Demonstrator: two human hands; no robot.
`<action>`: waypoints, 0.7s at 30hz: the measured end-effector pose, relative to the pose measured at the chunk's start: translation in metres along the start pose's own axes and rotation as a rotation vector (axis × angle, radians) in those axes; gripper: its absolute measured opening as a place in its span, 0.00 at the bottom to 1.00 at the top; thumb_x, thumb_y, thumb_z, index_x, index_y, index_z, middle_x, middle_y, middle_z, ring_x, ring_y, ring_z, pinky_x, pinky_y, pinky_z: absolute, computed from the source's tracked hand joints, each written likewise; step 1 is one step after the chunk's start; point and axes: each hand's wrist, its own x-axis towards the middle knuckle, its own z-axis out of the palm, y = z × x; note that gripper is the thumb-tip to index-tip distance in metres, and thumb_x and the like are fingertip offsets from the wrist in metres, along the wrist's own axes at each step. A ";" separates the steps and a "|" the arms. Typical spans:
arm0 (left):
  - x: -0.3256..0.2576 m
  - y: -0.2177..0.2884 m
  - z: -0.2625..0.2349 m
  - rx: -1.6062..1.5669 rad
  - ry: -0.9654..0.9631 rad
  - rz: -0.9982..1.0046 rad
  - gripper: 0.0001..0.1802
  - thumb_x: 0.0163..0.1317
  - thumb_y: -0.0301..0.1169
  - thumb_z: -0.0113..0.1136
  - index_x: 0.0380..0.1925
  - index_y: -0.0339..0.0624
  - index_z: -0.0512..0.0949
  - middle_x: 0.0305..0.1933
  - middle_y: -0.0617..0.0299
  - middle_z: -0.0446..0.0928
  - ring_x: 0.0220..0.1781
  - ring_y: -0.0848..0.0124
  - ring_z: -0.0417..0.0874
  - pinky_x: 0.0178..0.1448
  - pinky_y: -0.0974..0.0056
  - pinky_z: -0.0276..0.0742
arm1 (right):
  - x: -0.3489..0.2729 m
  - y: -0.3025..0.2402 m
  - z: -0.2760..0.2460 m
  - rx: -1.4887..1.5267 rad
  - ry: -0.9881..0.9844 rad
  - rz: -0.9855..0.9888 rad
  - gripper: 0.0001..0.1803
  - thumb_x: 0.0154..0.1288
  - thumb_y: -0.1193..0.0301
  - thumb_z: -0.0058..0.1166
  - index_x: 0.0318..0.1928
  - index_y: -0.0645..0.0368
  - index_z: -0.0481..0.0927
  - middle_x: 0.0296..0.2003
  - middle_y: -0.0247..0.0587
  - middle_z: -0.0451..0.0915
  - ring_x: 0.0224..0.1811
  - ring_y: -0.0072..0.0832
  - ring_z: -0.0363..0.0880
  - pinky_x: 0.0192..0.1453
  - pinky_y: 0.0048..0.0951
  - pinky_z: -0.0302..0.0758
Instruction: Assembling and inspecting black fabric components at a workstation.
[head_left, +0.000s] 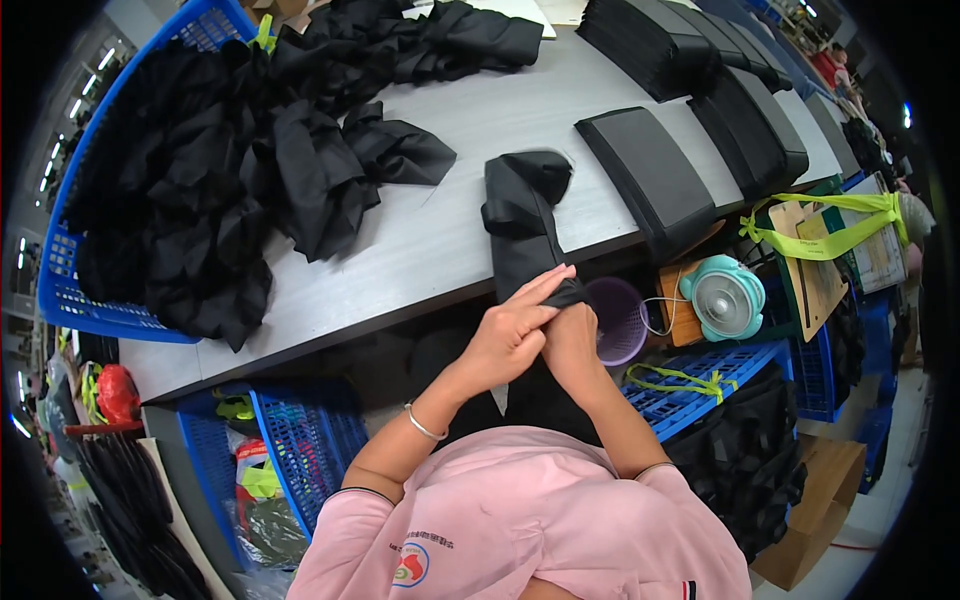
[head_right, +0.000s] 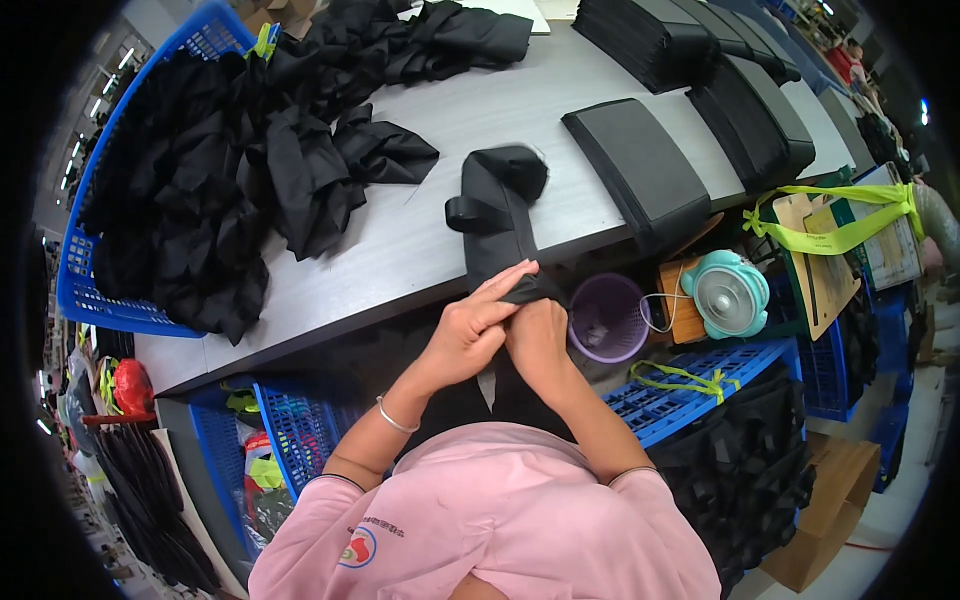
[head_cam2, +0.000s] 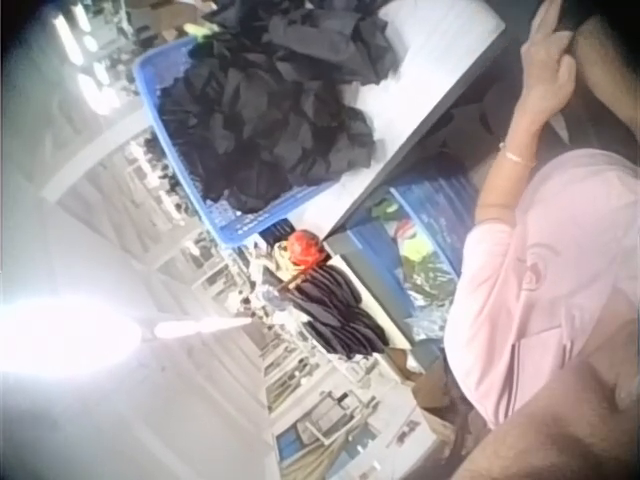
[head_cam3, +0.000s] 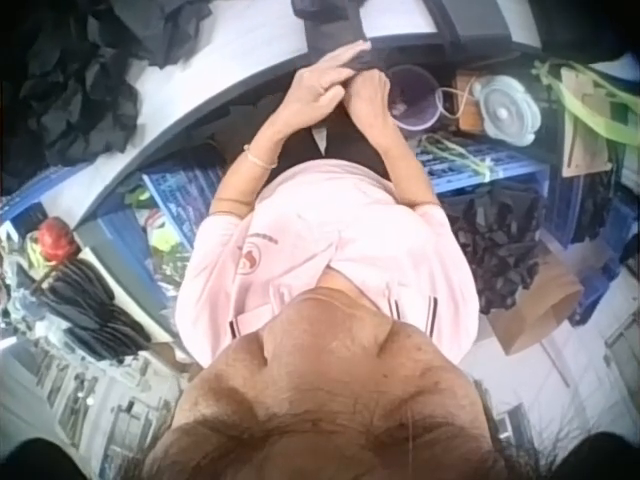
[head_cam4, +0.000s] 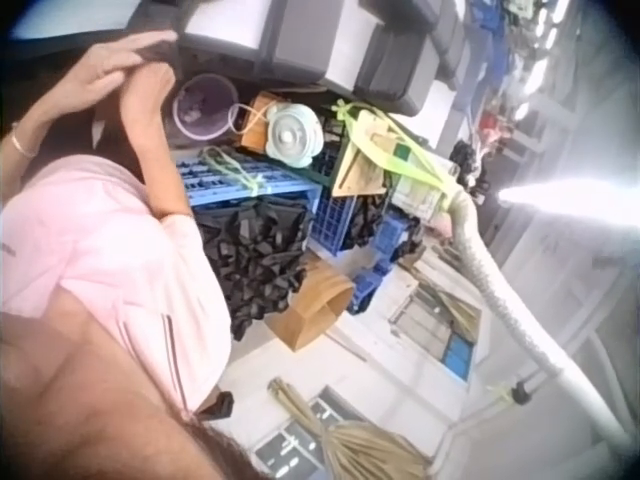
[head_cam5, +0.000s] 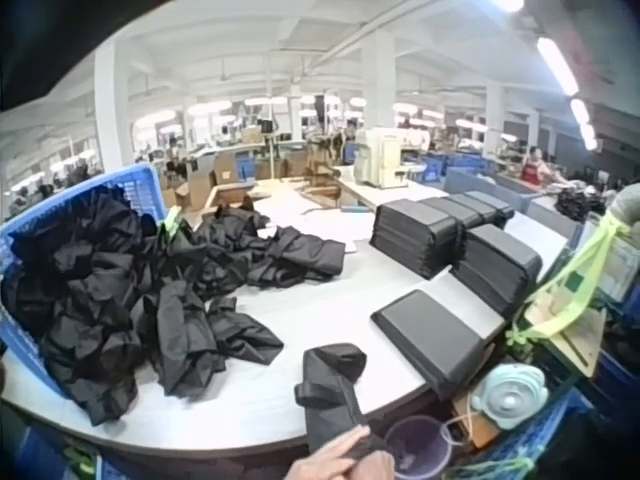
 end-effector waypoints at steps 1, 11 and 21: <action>-0.001 0.003 0.003 0.024 -0.027 -0.011 0.20 0.50 0.11 0.48 0.41 0.30 0.82 0.68 0.47 0.73 0.75 0.51 0.68 0.76 0.57 0.62 | -0.001 0.015 0.011 0.031 0.095 -0.106 0.04 0.54 0.75 0.59 0.31 0.63 0.82 0.29 0.52 0.82 0.31 0.51 0.83 0.30 0.44 0.77; -0.040 0.017 0.004 0.254 0.348 0.031 0.42 0.46 0.19 0.60 0.68 0.39 0.68 0.77 0.44 0.57 0.75 0.47 0.60 0.77 0.49 0.56 | 0.015 0.026 -0.001 1.401 0.117 0.523 0.25 0.76 0.65 0.48 0.68 0.62 0.67 0.61 0.45 0.75 0.61 0.38 0.77 0.63 0.37 0.77; -0.024 0.011 0.035 0.325 0.512 -0.039 0.39 0.44 0.12 0.58 0.62 0.42 0.75 0.66 0.52 0.69 0.62 0.59 0.72 0.50 0.64 0.76 | 0.008 -0.008 -0.020 1.577 0.233 0.736 0.24 0.75 0.60 0.49 0.65 0.60 0.70 0.58 0.45 0.77 0.58 0.37 0.80 0.61 0.40 0.80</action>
